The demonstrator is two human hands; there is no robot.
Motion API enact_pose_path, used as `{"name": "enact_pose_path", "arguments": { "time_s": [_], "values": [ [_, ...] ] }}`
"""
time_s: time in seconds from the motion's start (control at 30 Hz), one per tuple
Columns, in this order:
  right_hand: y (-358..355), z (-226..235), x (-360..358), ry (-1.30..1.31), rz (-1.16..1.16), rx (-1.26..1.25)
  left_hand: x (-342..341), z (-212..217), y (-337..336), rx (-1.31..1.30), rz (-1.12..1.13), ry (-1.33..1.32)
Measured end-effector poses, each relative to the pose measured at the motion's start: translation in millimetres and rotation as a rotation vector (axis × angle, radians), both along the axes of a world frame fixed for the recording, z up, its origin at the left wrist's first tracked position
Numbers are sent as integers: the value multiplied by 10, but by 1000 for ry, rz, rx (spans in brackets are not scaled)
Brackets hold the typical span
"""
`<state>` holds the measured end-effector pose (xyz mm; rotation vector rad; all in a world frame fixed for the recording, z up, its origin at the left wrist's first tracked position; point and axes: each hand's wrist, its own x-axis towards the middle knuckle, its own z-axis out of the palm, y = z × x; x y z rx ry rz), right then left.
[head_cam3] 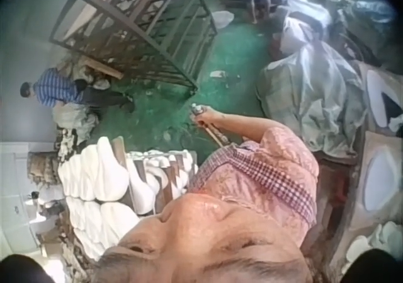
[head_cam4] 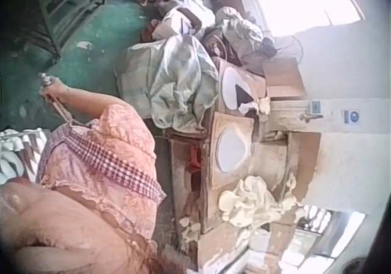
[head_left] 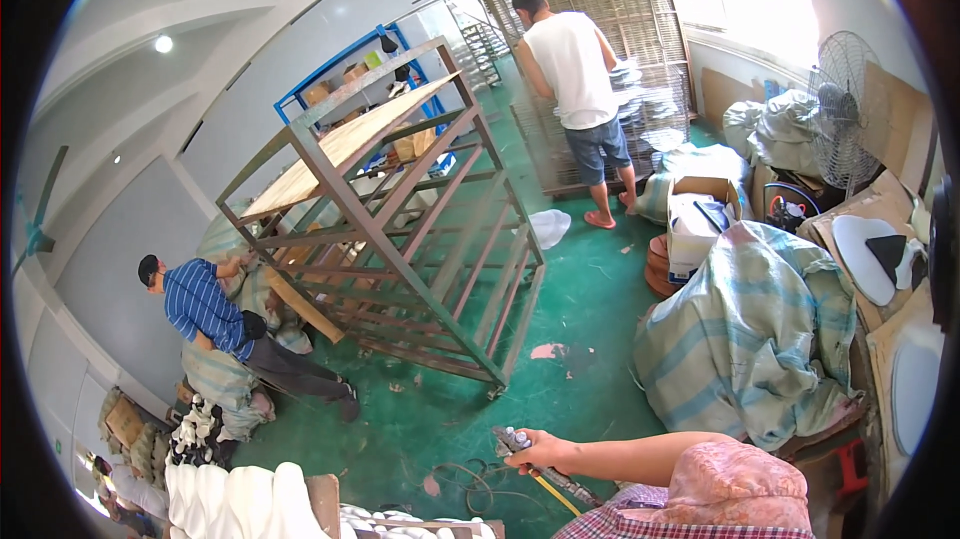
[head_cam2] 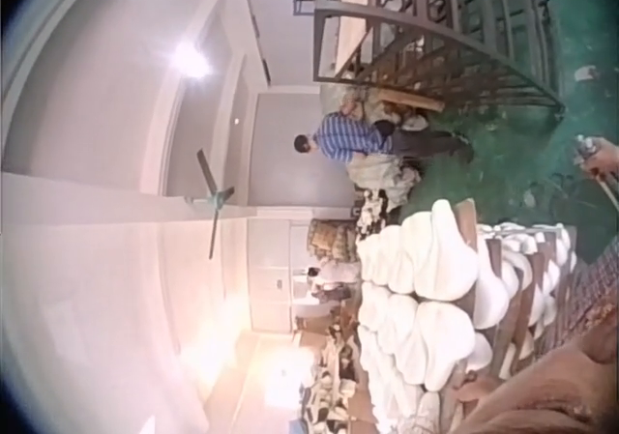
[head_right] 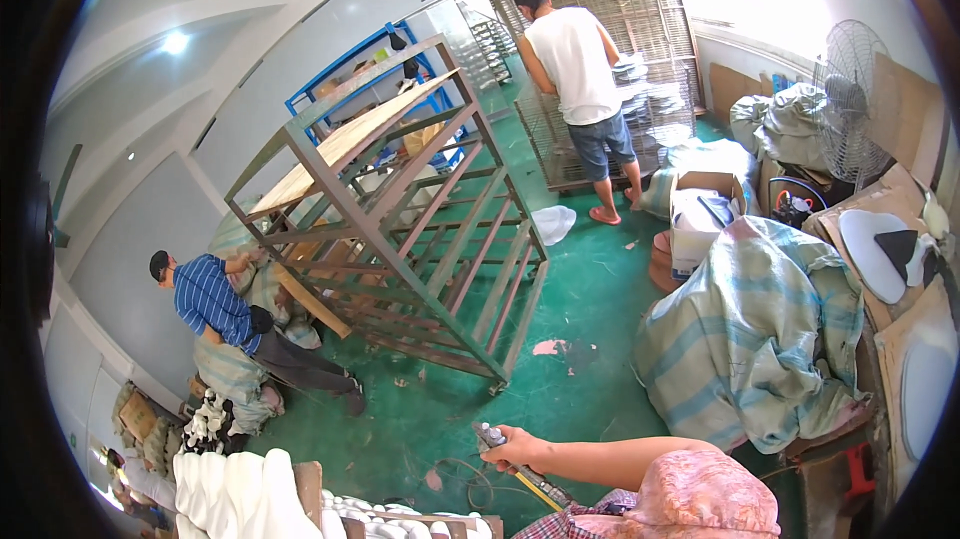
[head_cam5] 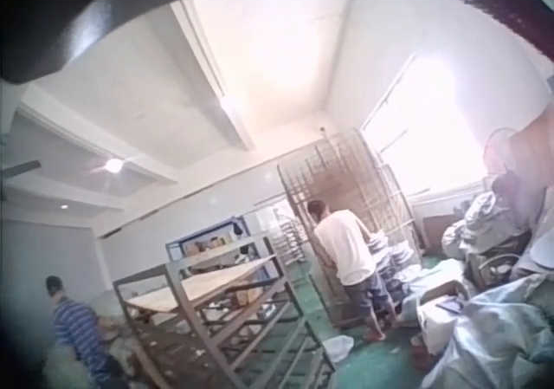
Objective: Applying adhesive to foam bicycle seat pads using a spray gun.
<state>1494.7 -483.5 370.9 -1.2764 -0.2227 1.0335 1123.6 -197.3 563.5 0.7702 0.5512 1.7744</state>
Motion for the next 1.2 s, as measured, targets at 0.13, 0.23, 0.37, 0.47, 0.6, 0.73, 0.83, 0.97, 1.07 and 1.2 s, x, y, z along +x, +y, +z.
{"name": "enact_pose_path", "arguments": {
  "time_s": [0.13,0.23,0.37,0.47,0.6,0.73,0.83,0.97,1.07,1.2],
  "values": [
    [-51,-19,1,17,-22,5,-1,0,-32,4,-3,-9],
    [-88,6,-29,35,-27,-5,-4,3,-59,7,-5,-16],
    [-111,-23,-5,37,-13,-11,9,-6,-98,10,-8,-29],
    [-111,-33,2,38,-24,-12,37,-15,-117,11,-13,-41],
    [-109,-16,8,9,-19,-15,78,-20,-133,15,-20,-59],
    [-120,20,4,-9,9,12,176,25,-130,32,-32,-98],
    [-121,-91,-11,-1,-1,26,239,71,-130,50,-37,-135],
    [-161,-61,-13,30,8,-3,243,126,-128,74,-27,-176],
    [-162,-89,8,36,-33,-13,226,168,-127,89,-21,-190],
    [-169,-117,22,39,-23,-22,179,216,-137,102,-11,-195]
  ]
}}
